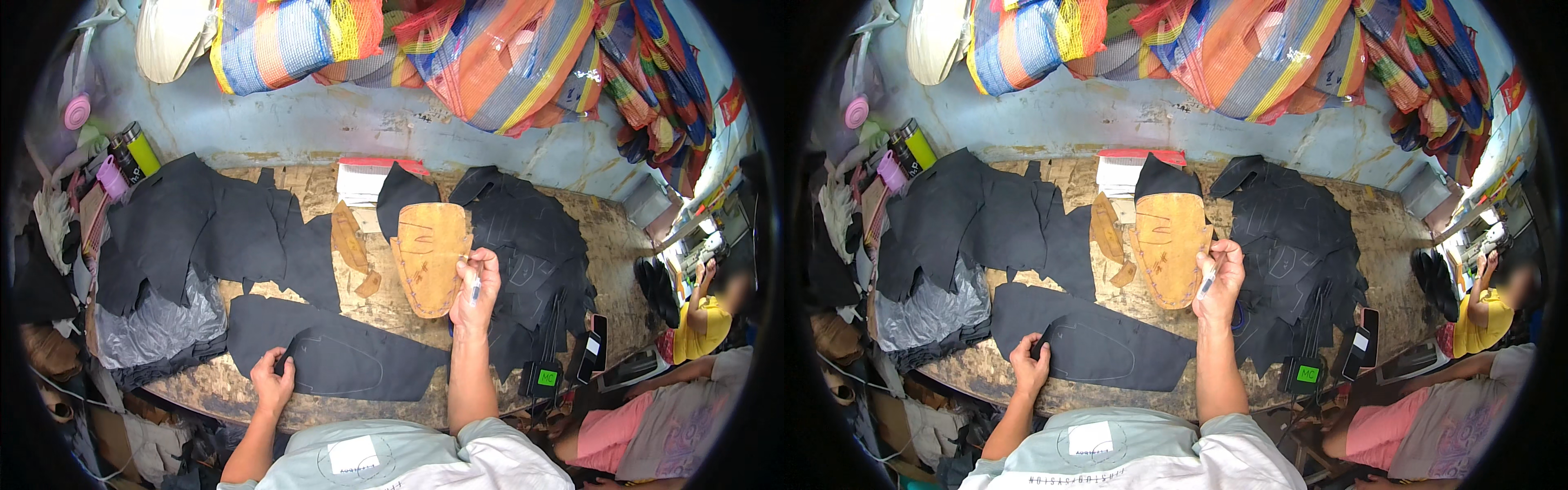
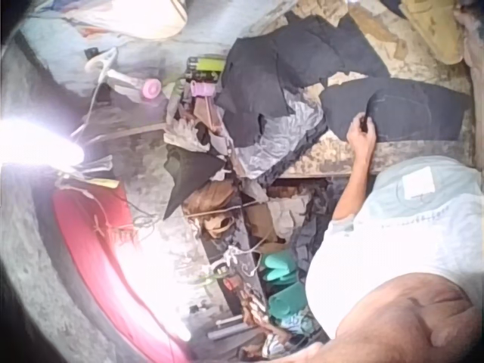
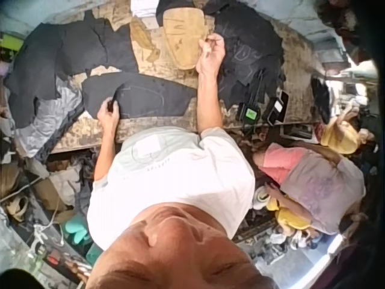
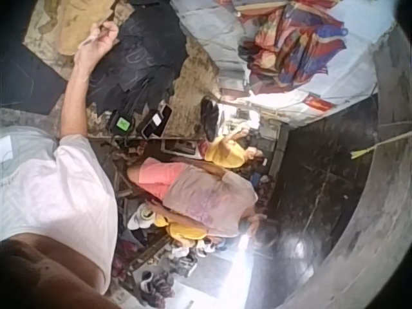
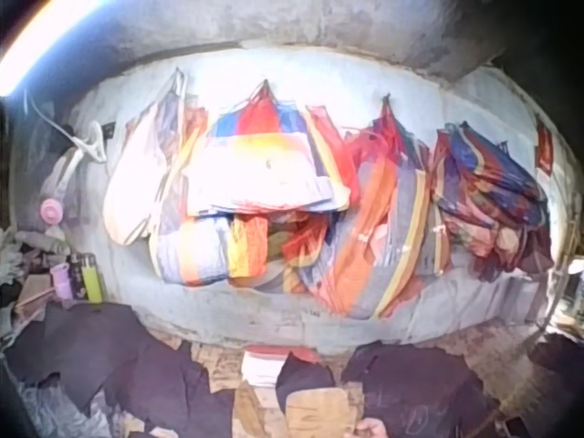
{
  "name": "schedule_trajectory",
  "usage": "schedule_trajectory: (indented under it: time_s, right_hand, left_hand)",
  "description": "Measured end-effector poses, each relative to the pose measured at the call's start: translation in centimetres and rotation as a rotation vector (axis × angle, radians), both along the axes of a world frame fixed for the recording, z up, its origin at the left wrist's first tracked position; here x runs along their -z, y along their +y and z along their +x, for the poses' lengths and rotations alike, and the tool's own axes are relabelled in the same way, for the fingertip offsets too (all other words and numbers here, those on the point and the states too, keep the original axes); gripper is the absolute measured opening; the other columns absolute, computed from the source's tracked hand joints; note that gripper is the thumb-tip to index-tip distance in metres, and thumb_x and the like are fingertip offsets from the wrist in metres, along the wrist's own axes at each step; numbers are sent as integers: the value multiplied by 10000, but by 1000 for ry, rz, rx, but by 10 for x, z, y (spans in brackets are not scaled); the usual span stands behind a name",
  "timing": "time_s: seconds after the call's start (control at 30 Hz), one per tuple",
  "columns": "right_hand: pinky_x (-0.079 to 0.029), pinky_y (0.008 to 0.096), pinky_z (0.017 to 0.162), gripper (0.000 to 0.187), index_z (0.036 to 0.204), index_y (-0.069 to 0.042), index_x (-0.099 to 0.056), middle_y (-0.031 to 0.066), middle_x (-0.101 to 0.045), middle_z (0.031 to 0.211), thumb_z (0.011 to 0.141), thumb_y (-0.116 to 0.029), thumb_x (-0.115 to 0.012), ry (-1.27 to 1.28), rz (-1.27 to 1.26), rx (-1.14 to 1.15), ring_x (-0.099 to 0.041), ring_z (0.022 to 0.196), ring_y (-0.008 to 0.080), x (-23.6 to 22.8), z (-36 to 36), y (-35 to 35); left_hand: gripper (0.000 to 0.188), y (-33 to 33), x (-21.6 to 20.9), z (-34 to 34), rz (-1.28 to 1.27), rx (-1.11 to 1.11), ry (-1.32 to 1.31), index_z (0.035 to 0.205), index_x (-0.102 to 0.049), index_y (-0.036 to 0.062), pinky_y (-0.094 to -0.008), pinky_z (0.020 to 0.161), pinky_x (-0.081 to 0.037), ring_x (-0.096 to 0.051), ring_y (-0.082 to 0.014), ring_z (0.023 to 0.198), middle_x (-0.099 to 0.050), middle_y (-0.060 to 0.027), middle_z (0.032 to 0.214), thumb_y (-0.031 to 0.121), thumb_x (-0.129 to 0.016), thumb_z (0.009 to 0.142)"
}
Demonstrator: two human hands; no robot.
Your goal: The person places cardboard templates on black fabric pieces and traces their outlines with a white marker. They handle multiple templates and fabric pieces, repositioning them as needed, and leave the marked fabric on the work surface.
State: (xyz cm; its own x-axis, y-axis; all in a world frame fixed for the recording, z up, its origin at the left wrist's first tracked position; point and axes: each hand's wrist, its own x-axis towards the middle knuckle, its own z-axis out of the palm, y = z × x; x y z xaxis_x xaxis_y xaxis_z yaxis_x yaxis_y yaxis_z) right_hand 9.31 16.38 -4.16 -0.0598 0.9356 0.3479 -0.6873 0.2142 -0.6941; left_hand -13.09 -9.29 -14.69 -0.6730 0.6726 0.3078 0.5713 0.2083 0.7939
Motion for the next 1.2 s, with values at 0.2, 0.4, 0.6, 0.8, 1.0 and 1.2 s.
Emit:
schedule_trajectory:
  time_s: [0.2,0.4,0.6,0.8,1.0,1.2]
  right_hand:
    - [-439,237,844,251,956,-73,-496,44,-591,942,775,91,-558,-32,-26,4,-562,870,110,-3,-2,-2]
    - [-444,233,773,260,988,-62,-501,41,-579,925,798,106,-561,-16,-27,10,-539,829,92,0,-1,2]
    - [-445,233,772,246,985,-60,-504,40,-579,926,813,105,-560,-4,-24,15,-541,826,94,1,-1,3]
    - [-465,254,851,229,994,-76,-490,77,-609,994,847,84,-562,17,1,-12,-585,910,123,-3,1,4]
    - [-480,263,853,205,999,-76,-495,111,-616,1045,874,70,-568,31,-23,-20,-595,942,142,-7,1,3]
    - [-478,216,764,175,974,-60,-534,62,-634,967,866,55,-609,76,-33,46,-585,838,90,-7,6,8]
  left_hand:
    - [184,-1,-1,0,-6,3,14,903,-636,10,-333,665,-504,-642,-275,686,-651,-145,758,47,-660,723]
    - [193,-2,2,-1,-14,-7,20,903,-639,10,-337,669,-506,-648,-278,698,-653,-149,761,32,-643,711]
    - [198,-2,2,-1,0,-6,-13,902,-641,6,-337,668,-502,-651,-275,705,-654,-150,764,22,-630,704]
    - [207,-1,1,-1,-11,3,-11,903,-639,4,-333,662,-499,-643,-273,691,-649,-153,758,12,-622,697]
    - [185,-1,0,-1,-4,1,-28,901,-631,4,-339,666,-492,-636,-280,690,-649,-156,768,11,-615,717]
    - [182,-2,3,-3,10,18,4,908,-629,3,-350,685,-487,-635,-300,707,-648,-162,777,12,-615,727]
